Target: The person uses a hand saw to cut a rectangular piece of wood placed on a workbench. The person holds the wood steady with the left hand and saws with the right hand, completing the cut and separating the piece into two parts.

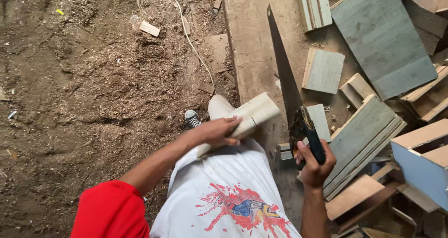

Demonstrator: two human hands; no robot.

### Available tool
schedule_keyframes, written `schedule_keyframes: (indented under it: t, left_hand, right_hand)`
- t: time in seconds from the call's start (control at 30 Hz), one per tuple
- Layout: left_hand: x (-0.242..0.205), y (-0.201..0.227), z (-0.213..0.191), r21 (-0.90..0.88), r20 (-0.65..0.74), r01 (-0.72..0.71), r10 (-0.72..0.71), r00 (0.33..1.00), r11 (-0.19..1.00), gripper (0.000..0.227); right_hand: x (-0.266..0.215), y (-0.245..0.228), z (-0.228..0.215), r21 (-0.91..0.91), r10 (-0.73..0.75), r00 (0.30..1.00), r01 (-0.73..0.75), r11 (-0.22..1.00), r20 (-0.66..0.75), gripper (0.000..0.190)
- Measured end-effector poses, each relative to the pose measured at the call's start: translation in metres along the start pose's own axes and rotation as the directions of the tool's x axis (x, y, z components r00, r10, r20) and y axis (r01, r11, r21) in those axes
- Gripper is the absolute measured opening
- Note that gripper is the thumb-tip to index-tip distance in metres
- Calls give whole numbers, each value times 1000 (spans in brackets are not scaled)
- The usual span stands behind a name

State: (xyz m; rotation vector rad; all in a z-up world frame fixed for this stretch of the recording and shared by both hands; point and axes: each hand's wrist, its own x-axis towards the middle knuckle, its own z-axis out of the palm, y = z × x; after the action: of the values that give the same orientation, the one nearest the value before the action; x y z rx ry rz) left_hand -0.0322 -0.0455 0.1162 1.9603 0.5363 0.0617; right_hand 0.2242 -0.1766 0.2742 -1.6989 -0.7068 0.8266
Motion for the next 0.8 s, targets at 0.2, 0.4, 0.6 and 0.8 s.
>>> schedule_keyframes:
  t: [0.2,0.4,0.6,0.8]
  left_hand:
    - [-13,-52,-41,-269,-20,72,-80,997,960,56]
    - [17,-91,-66,-240,54,192,-184,981,952,51]
    - [74,-75,-58,47,-73,359,-355,932,932,69]
    - [66,-37,-56,139,-302,539,-483,822,831,83]
  right_hand:
    - [-4,-23,8,-84,-53,998,55,995,24,22]
    - [-13,-43,16,-63,5,998,-1,998,66,21]
    - [-3,-24,37,-180,64,980,-29,983,187,17]
    - [-1,6,59,-444,45,994,4,896,100,17]
